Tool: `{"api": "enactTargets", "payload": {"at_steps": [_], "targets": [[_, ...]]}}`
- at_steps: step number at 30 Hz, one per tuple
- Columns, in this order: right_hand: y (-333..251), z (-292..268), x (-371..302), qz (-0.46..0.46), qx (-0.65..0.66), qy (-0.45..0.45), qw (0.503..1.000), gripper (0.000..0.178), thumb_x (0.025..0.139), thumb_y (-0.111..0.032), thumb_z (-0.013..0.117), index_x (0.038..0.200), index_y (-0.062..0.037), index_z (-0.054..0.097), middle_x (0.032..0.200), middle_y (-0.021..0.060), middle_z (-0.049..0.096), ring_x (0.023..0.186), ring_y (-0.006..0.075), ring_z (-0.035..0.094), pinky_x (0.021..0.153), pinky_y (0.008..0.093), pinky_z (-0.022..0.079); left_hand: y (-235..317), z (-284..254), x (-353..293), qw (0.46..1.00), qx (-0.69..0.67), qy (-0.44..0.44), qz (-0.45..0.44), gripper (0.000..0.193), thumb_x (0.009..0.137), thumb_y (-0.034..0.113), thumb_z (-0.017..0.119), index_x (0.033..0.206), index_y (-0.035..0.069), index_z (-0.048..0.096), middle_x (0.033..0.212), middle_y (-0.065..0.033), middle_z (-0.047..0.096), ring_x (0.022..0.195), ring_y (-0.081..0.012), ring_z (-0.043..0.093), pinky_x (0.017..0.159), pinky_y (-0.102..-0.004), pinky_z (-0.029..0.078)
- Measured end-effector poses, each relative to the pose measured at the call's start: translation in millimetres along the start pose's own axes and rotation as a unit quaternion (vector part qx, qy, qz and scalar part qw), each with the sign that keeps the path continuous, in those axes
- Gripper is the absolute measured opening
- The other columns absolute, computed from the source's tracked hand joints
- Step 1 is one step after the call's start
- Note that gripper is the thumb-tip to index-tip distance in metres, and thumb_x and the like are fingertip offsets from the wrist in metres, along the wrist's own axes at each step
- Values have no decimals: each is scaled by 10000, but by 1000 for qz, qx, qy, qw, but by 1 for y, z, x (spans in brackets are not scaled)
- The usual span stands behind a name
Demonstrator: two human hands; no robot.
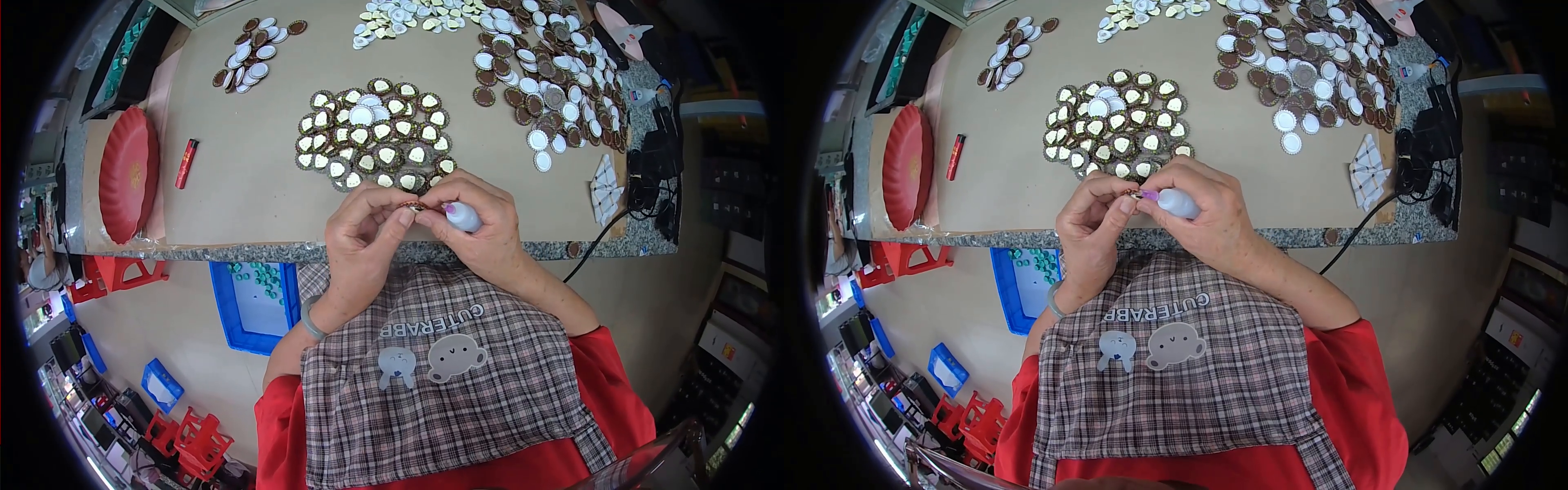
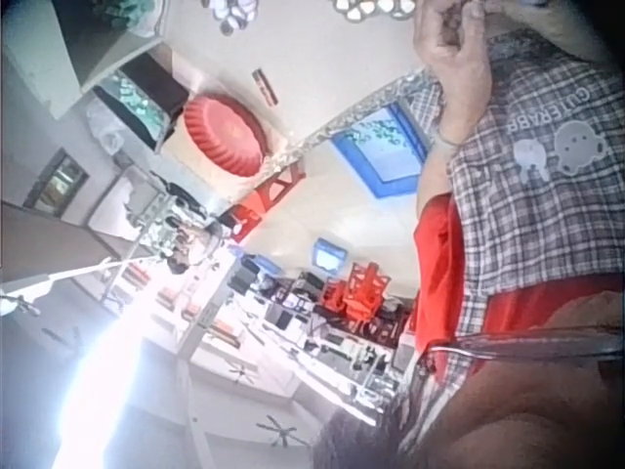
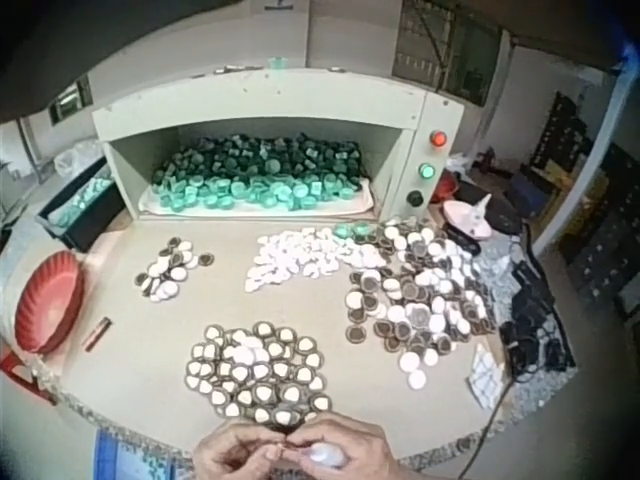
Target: Applying glue to small plastic bases and attaching decorative heart-shaped pieces to assemble toy components.
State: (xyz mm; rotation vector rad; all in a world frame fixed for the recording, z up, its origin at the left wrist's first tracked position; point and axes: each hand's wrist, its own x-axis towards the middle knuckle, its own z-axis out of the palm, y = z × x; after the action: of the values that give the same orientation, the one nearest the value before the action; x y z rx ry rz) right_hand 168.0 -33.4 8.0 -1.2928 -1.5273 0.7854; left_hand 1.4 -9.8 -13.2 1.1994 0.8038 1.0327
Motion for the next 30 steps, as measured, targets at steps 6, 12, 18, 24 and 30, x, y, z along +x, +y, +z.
{"api": "enactTargets", "payload": {"at_steps": [6, 12, 18, 24, 30], "targets": [[2, -1, 1, -4, 7, 6, 1000, 177, 714, -20, 741, 832, -13, 610, 782, 77, 621, 689, 202, 620, 601, 298, 485, 3, 3, 2, 999, -42, 5, -8, 139, 852, -41, 608, 991, -42, 618, 975, -76, 567, 873, -117, 579, 780, -231, 480], [0, -4, 2, -25, 9, -24, 999, 189, 697, 8, 733, 838, -20, 611, 777, 75, 618, 693, 211, 623, 594, 306, 488, 2, 2, 2, 995, -95, -15, -17, 151, 858, -52, 597, 1009, -48, 597, 969, -71, 558, 889, -119, 594, 792, -234, 491], [1, -3, 1, -14, 14, -26, 999, 189, 694, 8, 739, 831, -19, 612, 768, 72, 614, 683, 202, 622, 585, 299, 484, 0, 2, 1, 997, -79, -14, -9, 132, 869, -34, 595, 1001, -47, 597, 942, -66, 558, 858, -119, 603, 766, -230, 497], [4, 3, -5, 114, 99, -6, 989, 126, 781, -30, 710, 866, -6, 619, 773, 45, 628, 658, 115, 597, 559, 250, 468, 0, 2, 1, 998, -55, 1, -30, 180, 869, -34, 595, 1048, -45, 588, 932, -76, 595, 854, -131, 619, 761, -230, 511], [-1, -5, 1, 221, 249, -17, 943, 138, 834, -69, 683, 938, -10, 613, 769, 0, 613, 598, 33, 541, 515, 187, 449, -1, 4, 0, 990, -130, 13, -55, 247, 874, -47, 578, 1119, -47, 545, 1018, -108, 632, 896, -161, 634, 809, -252, 522]]}}
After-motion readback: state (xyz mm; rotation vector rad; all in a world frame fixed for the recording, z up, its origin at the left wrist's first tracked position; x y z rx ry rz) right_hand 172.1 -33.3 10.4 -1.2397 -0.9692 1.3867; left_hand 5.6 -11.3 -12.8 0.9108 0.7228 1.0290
